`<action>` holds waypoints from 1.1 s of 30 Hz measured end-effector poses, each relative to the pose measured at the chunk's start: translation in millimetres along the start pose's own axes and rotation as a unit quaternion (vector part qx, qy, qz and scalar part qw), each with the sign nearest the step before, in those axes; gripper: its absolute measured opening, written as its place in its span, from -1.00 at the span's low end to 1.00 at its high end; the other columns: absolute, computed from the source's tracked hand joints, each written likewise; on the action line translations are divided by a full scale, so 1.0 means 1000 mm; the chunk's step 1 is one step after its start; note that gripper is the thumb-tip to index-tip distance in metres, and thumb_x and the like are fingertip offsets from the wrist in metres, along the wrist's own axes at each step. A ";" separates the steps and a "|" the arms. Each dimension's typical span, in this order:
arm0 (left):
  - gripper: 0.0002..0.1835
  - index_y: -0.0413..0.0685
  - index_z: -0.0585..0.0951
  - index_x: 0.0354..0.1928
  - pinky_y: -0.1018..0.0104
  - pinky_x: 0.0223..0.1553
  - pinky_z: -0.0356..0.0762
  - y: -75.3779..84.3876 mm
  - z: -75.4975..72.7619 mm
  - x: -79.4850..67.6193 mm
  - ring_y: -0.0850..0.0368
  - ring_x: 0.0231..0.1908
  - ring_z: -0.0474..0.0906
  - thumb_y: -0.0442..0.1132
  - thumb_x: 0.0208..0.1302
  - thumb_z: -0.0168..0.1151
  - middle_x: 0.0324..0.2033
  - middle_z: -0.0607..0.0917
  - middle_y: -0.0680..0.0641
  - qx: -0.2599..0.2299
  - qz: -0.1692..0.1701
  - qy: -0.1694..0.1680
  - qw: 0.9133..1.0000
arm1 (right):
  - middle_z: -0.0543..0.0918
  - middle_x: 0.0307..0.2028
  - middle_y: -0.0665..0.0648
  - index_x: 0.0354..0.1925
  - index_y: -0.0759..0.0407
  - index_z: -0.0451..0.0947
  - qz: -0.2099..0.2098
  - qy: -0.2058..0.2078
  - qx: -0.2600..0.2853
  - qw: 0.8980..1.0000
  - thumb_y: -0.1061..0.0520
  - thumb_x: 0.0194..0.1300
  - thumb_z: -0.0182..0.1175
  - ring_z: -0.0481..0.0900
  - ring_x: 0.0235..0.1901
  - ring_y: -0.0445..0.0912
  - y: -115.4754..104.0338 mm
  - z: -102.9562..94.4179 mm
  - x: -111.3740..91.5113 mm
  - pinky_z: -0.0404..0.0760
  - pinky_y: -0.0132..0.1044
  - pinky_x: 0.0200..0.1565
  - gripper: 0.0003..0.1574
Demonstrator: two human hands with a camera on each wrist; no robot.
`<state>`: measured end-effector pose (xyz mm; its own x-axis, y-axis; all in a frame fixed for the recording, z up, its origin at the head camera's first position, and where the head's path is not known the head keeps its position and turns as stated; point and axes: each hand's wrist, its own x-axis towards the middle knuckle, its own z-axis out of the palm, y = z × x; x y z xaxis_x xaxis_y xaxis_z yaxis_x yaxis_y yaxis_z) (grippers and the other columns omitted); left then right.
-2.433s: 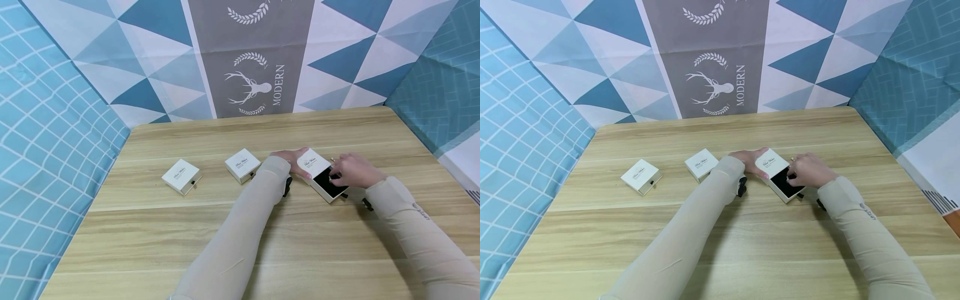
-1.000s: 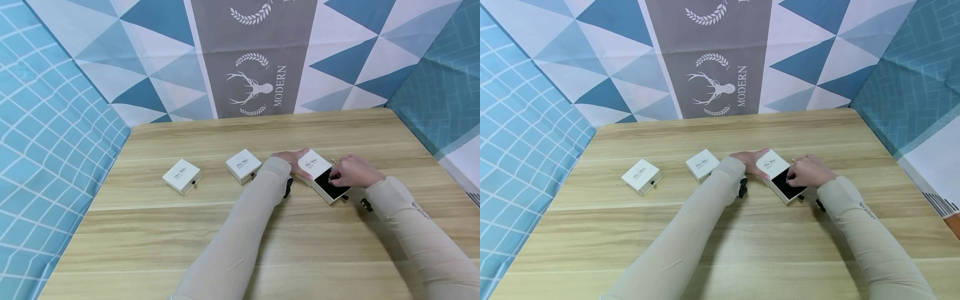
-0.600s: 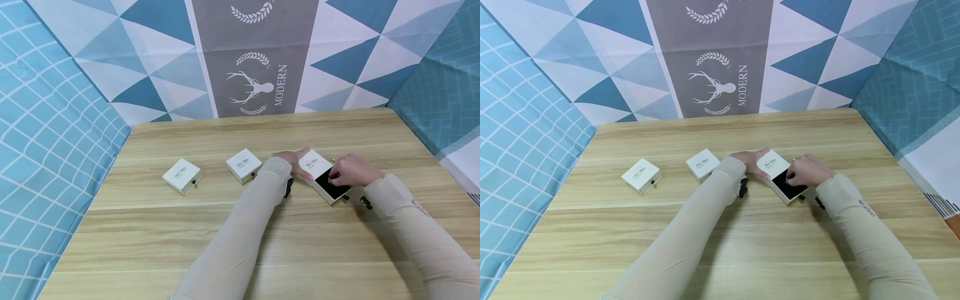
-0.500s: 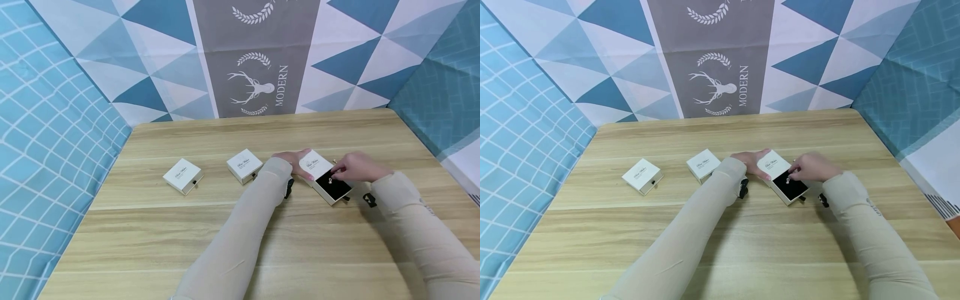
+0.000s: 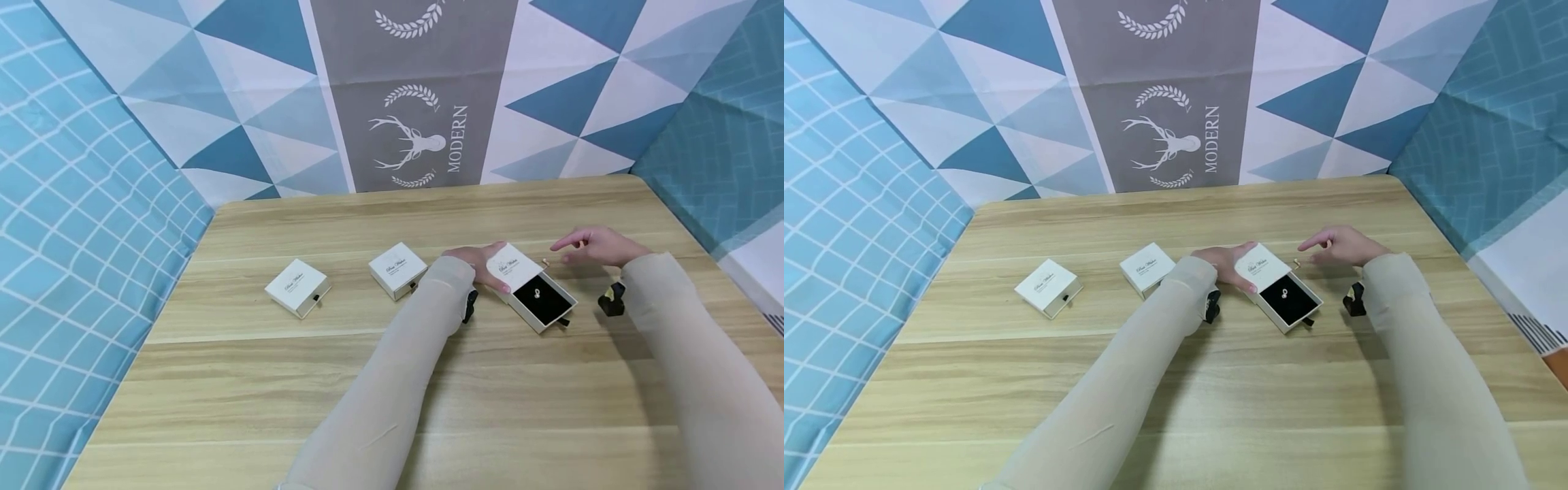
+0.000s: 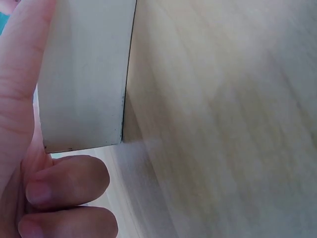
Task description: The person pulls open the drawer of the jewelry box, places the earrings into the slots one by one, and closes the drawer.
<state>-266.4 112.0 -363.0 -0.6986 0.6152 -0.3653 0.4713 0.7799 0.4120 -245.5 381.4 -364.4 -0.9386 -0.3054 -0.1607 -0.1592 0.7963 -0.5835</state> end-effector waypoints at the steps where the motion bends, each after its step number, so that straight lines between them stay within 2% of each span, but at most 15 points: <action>1: 0.08 0.24 -0.09 0.53 0.45 0.09 0.29 0.000 0.000 0.000 0.19 0.27 0.29 0.22 0.09 0.34 0.42 0.22 0.07 0.000 0.001 0.000 1.000 | 0.52 0.04 0.45 0.00 0.40 0.59 -0.009 -0.007 -0.009 1.000 0.23 0.24 0.27 0.42 0.04 0.30 0.001 -0.001 0.002 0.41 0.13 -0.01 -0.62; 5: 0.08 0.23 -0.09 0.53 0.46 0.08 0.29 0.000 0.000 -0.001 0.20 0.27 0.29 0.23 0.10 0.33 0.43 0.20 0.07 0.009 0.003 0.001 1.000 | 0.51 0.02 0.48 -0.06 0.43 0.61 -0.039 -0.028 -0.030 0.998 0.30 0.17 0.30 0.41 0.03 0.33 0.004 -0.004 0.011 0.37 0.22 0.04 -0.65; 7: 0.08 0.22 -0.08 0.53 0.46 0.08 0.29 0.000 0.000 -0.001 0.20 0.27 0.29 0.23 0.09 0.33 0.43 0.21 0.07 0.012 0.005 0.004 1.000 | 0.51 0.03 0.49 -0.06 0.44 0.60 -0.040 -0.039 -0.029 0.998 0.31 0.14 0.31 0.39 0.07 0.35 0.006 -0.004 0.015 0.34 0.24 0.07 -0.63; 13: 0.08 0.20 -0.09 0.53 0.45 0.10 0.28 0.000 0.000 0.000 0.19 0.27 0.29 0.23 0.10 0.32 0.43 0.19 0.06 0.011 0.011 0.002 1.000 | 0.45 0.11 0.54 -0.06 0.40 0.61 -0.010 -0.045 -0.031 0.998 0.31 0.05 0.38 0.31 0.12 0.43 0.015 0.003 0.025 0.20 0.34 0.13 -0.57; 17: 0.08 0.18 -0.10 0.53 0.47 0.11 0.26 -0.001 0.000 0.001 0.19 0.28 0.28 0.20 0.11 0.33 0.44 0.19 0.04 0.000 0.014 0.001 1.000 | 0.43 0.12 0.54 -0.09 0.33 0.64 -0.006 -0.025 -0.067 0.997 0.24 0.00 0.43 0.32 0.06 0.37 0.019 0.007 0.028 0.22 0.30 0.08 -0.56; 22: 0.09 0.19 -0.10 0.53 0.47 0.11 0.26 -0.001 -0.001 -0.001 0.19 0.29 0.27 0.21 0.10 0.33 0.44 0.18 0.04 0.003 0.011 0.000 1.000 | 0.44 0.10 0.53 -0.06 0.30 0.64 -0.004 -0.026 -0.082 0.996 0.16 0.04 0.42 0.32 0.02 0.31 0.020 0.011 0.029 0.18 0.26 0.04 -0.54; 26: 0.09 0.22 -0.11 0.53 0.48 0.10 0.27 -0.001 -0.001 -0.003 0.20 0.29 0.26 0.24 0.10 0.32 0.44 0.17 0.07 0.014 0.003 -0.001 1.000 | 0.42 0.06 0.51 -0.02 0.29 0.62 0.019 -0.037 -0.077 0.996 0.11 0.10 0.40 0.26 -0.05 0.22 0.018 0.015 0.030 0.17 0.21 0.01 -0.52; 30: 0.09 0.22 -0.13 0.53 0.47 0.11 0.27 -0.001 -0.001 -0.003 0.19 0.31 0.24 0.25 0.11 0.30 0.45 0.14 0.08 0.019 0.006 -0.004 1.000 | 0.39 0.00 0.50 0.00 0.29 0.61 0.044 -0.045 -0.065 0.996 0.08 0.13 0.38 0.17 -0.07 0.26 0.016 0.016 0.030 0.13 0.21 0.00 -0.52; 33: 0.09 0.25 -0.14 0.53 0.45 0.13 0.27 -0.001 0.000 0.000 0.20 0.32 0.23 0.25 0.10 0.31 0.45 0.13 0.10 0.017 0.002 -0.006 1.000 | 0.42 -0.09 0.44 -0.01 0.28 0.61 0.052 -0.043 -0.060 0.996 0.10 0.13 0.37 0.17 -0.11 0.23 0.015 0.016 0.030 0.15 0.14 -0.05 -0.53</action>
<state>-266.6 111.2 -362.8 -0.6906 0.6197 -0.3730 0.4929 0.7806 0.3842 -270.9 376.0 -390.9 -0.9233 -0.2565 -0.2860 -0.1019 0.8813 -0.4614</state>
